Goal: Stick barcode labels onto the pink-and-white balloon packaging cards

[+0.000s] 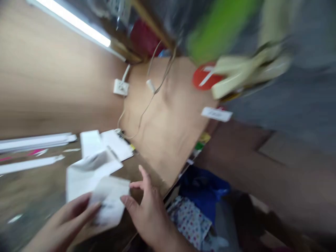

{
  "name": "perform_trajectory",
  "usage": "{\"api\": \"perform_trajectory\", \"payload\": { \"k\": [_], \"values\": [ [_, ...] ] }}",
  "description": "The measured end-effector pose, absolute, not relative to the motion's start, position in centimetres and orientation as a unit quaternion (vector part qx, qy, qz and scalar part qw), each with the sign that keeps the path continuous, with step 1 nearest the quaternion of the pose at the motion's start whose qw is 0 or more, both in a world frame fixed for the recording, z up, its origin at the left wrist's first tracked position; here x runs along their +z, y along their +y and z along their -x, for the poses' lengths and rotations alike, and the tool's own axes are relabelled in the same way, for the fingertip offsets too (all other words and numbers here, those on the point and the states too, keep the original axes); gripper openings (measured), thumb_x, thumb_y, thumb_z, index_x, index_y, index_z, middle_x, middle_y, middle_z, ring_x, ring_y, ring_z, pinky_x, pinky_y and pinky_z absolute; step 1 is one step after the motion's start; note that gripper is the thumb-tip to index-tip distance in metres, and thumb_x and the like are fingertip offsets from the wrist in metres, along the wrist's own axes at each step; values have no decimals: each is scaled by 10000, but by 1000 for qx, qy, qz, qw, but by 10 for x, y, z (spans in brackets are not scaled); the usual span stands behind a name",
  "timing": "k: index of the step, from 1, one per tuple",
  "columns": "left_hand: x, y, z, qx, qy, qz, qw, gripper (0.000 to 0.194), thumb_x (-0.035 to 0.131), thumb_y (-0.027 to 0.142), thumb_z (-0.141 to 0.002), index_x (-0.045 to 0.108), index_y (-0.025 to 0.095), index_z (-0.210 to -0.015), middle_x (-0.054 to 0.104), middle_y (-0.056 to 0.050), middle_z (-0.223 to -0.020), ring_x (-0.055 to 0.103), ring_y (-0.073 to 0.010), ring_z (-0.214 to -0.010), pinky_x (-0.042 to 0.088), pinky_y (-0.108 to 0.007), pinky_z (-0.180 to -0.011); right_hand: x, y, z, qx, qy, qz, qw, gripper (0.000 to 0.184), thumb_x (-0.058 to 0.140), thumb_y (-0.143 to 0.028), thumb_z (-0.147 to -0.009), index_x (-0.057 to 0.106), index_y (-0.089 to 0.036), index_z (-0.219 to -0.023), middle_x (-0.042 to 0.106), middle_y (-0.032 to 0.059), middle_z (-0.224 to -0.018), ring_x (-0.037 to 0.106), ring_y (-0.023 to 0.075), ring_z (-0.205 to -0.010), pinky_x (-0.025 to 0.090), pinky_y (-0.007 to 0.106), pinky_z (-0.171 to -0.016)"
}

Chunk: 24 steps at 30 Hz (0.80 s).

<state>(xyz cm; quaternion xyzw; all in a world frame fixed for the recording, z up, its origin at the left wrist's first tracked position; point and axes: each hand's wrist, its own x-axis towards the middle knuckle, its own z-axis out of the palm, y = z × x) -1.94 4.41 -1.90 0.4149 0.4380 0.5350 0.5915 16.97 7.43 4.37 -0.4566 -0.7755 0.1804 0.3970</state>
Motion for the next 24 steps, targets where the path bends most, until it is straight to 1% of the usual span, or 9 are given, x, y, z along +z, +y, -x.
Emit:
{"api": "perform_trajectory", "payload": {
  "k": [1,3,7,9,11,14,16,18,24],
  "values": [
    [-16,40,19,536,428,-414,599,386,706,455,-701,650,143,-921,684,-54,-852,602,-211,-789,486,-296,-716,23,72,-153,305,-733,452,406,645,598,-347,-834,286,-205,-1379,671,35,-889,645,194,-816,528,323,-734],
    [-16,37,22,544,419,-380,621,396,718,464,-678,639,137,-887,686,-49,-808,598,-192,-738,479,-284,-679,-6,73,-129,445,-641,435,449,645,582,-362,-842,260,-210,-1380,644,32,-881,636,179,-775,530,309,-691],
    [-26,37,37,555,434,-322,632,362,714,438,-689,618,135,-862,681,-46,-773,601,-180,-713,478,-295,-689,-22,84,-119,446,-625,461,446,644,632,-458,-790,352,-211,-1315,591,76,-1032,611,188,-840,520,308,-704],
    [-31,34,41,562,446,-319,619,348,707,427,-699,613,130,-854,675,-50,-764,597,-180,-708,478,-301,-689,-24,85,-122,464,-645,471,384,533,575,-518,-815,454,-171,-1202,630,70,-907,617,195,-774,511,317,-680],
    [-34,33,41,567,446,-324,612,330,696,418,-713,606,128,-840,667,-48,-751,590,-174,-697,478,-304,-685,-27,83,-121,546,-616,452,344,476,552,-531,-829,497,-155,-1115,657,56,-782,628,195,-700,505,311,-635],
    [-36,30,37,572,431,-323,620,309,698,397,-717,608,132,-846,668,-47,-777,598,-172,-725,478,-310,-718,-33,83,-108,654,-502,409,392,545,662,-450,-766,460,-167,-1185,689,54,-789,652,203,-683,516,309,-603],
    [-36,28,35,558,422,-321,639,315,742,369,-672,626,134,-848,683,-51,-803,613,-182,-778,475,-317,-769,-35,87,-101,638,-457,396,476,612,723,-374,-711,450,-189,-1227,702,61,-853,666,217,-725,538,329,-621],
    [-35,26,36,543,420,-323,652,299,765,343,-645,650,135,-826,698,-54,-807,623,-186,-800,472,-321,-800,-35,92,-99,578,-463,400,540,579,732,-348,-706,491,-204,-1213,704,71,-922,669,225,-768,554,336,-627],
    [-28,22,42,551,389,-345,653,271,694,288,-733,660,134,-954,704,-72,-928,629,-185,-840,475,-345,-853,-37,95,-110,559,-570,423,430,408,690,-392,-757,617,-209,-1115,705,68,-987,667,229,-833,566,345,-690]
  ]
}}
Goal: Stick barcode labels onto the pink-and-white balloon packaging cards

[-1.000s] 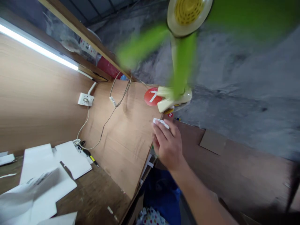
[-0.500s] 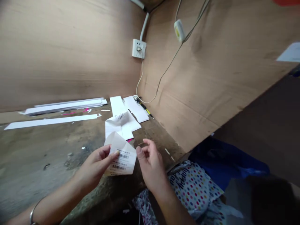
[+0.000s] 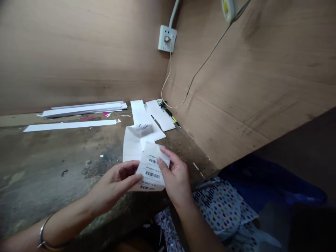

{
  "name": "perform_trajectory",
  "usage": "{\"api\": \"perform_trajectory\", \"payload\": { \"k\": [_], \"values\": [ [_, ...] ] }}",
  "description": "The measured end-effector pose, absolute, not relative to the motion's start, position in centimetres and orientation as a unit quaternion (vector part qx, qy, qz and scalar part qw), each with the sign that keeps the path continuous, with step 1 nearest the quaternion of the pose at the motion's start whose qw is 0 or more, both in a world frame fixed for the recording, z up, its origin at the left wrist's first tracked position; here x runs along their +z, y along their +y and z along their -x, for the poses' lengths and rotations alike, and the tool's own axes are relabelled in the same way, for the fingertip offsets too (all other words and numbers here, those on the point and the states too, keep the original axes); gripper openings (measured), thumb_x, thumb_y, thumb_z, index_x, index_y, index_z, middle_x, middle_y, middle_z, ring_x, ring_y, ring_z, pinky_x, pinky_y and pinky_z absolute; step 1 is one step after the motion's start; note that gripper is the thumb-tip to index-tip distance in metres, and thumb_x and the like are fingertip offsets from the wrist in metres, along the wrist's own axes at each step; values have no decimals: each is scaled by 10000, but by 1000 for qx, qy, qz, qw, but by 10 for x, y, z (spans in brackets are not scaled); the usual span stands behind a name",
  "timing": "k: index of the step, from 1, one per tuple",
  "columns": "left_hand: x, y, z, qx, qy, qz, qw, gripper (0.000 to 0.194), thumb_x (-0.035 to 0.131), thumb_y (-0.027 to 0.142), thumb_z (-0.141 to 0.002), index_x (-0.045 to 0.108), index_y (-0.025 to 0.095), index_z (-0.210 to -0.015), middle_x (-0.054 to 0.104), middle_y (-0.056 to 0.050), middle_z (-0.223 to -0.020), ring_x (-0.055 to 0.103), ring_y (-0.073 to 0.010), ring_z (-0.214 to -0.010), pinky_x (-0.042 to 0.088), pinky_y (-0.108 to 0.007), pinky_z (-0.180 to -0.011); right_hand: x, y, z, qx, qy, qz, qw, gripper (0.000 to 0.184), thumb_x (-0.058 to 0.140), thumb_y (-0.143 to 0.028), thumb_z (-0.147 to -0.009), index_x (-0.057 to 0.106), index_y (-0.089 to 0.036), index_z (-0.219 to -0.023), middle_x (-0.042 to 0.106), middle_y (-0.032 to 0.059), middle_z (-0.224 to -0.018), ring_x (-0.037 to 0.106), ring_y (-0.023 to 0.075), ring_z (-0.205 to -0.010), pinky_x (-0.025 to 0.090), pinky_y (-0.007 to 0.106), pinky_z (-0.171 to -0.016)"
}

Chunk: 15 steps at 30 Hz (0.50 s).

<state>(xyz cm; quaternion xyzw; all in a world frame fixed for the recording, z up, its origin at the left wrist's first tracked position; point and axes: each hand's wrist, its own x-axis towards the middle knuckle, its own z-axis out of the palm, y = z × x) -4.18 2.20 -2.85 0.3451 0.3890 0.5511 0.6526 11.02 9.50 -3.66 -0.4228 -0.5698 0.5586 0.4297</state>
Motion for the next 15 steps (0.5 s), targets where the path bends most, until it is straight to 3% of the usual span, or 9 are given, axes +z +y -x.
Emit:
{"api": "perform_trajectory", "payload": {
  "k": [5,8,11,13,15],
  "values": [
    [-33,23,38,547,416,-347,639,225,677,308,-724,667,110,-832,703,-82,-838,615,-201,-798,478,-362,-818,-38,86,-110,536,-634,413,376,331,638,-361,-803,634,-199,-1091,692,76,-943,660,227,-836,560,359,-717],
    [-37,22,39,550,455,-339,613,246,666,336,-728,655,110,-824,697,-87,-819,607,-209,-771,483,-379,-786,-32,86,-117,299,-739,446,408,316,606,-339,-826,645,-220,-1116,620,106,-1073,621,248,-912,525,432,-808],
    [-38,22,43,538,468,-334,617,281,670,367,-723,656,106,-827,694,-86,-800,606,-210,-770,484,-367,-770,-23,88,-124,53,-806,389,443,282,639,-256,-807,666,-232,-1087,562,106,-1195,517,277,-1113,414,472,-984],
    [-36,23,44,536,446,-341,630,288,671,383,-720,664,113,-818,692,-70,-779,602,-197,-771,477,-339,-771,-19,88,-125,73,-875,284,385,291,635,-215,-813,654,-226,-1103,581,85,-1228,444,271,-1221,345,468,-1059],
    [-34,23,45,531,421,-363,639,289,659,401,-732,675,122,-806,688,-57,-770,598,-188,-783,465,-318,-788,-19,88,-122,163,-910,216,315,318,633,-212,-822,630,-218,-1141,618,66,-1199,473,245,-1210,355,442,-1064]
  ]
}}
